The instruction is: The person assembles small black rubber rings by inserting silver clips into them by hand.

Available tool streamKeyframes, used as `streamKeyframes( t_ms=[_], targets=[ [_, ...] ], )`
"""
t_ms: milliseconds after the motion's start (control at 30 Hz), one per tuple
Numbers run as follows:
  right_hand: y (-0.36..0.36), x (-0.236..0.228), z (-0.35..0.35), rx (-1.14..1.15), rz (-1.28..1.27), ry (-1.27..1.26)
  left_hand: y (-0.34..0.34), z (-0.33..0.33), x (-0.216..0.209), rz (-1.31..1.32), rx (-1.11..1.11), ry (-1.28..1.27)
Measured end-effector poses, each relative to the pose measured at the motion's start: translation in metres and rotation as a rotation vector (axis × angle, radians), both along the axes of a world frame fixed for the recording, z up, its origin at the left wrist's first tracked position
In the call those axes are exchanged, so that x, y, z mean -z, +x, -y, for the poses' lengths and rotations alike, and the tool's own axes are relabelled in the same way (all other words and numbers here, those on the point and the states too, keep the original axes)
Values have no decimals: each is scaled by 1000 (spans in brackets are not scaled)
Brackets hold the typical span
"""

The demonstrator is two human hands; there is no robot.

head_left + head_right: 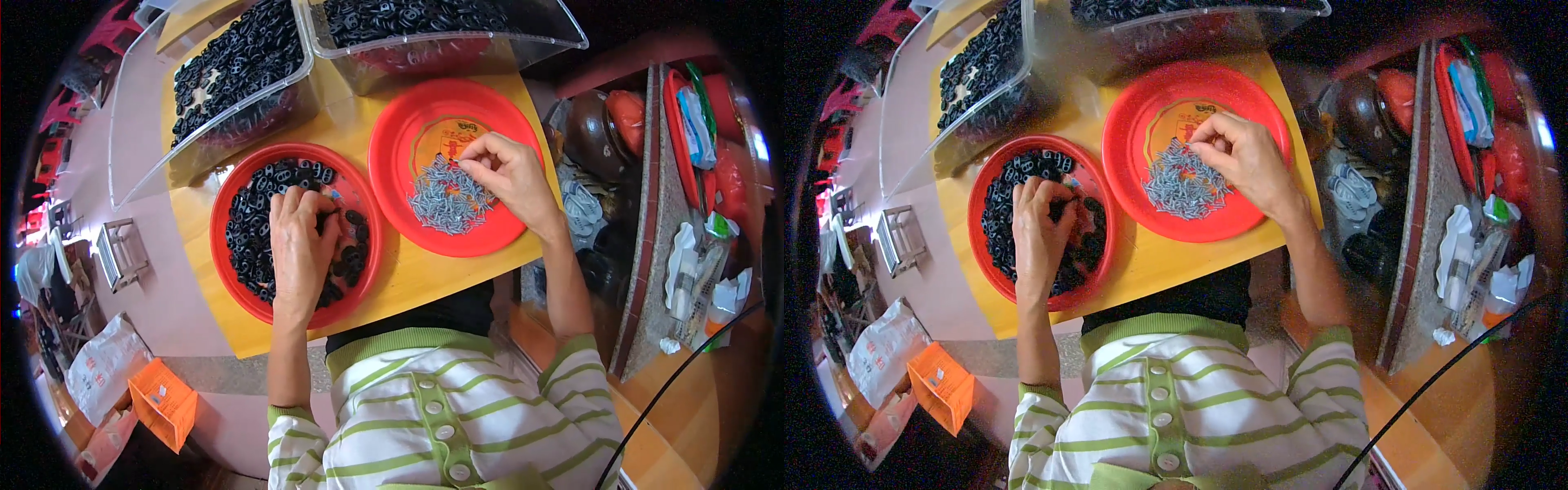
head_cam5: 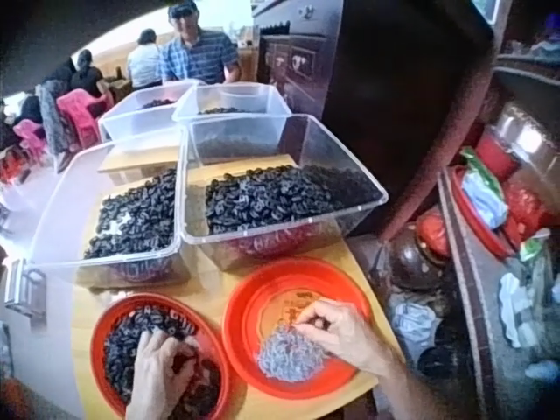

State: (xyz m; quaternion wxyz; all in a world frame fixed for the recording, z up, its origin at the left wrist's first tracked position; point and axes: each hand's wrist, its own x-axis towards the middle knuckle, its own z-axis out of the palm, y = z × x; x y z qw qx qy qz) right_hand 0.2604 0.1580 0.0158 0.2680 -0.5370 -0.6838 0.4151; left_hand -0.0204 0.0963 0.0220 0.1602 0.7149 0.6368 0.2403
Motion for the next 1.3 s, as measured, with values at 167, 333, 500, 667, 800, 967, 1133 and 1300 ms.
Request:
streamKeyframes(
  t_ms=[167, 333, 500, 667, 800, 967, 1133, 1300],
  targets=[
    [3, -2, 10, 32, -223, -235, 13, 7, -5, 419, -48, -38],
    [-9, -14, 17, -18, -407, -448, 46, 10, -6, 998, -26, -230],
    [-13, -16, 24, -44, -500, -527, 73, 4, -4, 1169, 7, -337],
    [-17, -20, 28, -76, -519, -520, 78, 5, -6, 1194, -15, -390],
    [-27, -17, 31, -53, -508, -402, 77, 3, -5, 1204, -45, -417],
    [-42, -15, 34, -15, -364, -139, 73, 0, 7, 1235, -63, -411],
    [-55, -28, 32, -3, -296, -136, 65, 2, 4, 1014, -57, -201],
    [-53, -30, 26, -34, -311, -307, 60, 3, -1, 904, -39, -121]
  ],
)
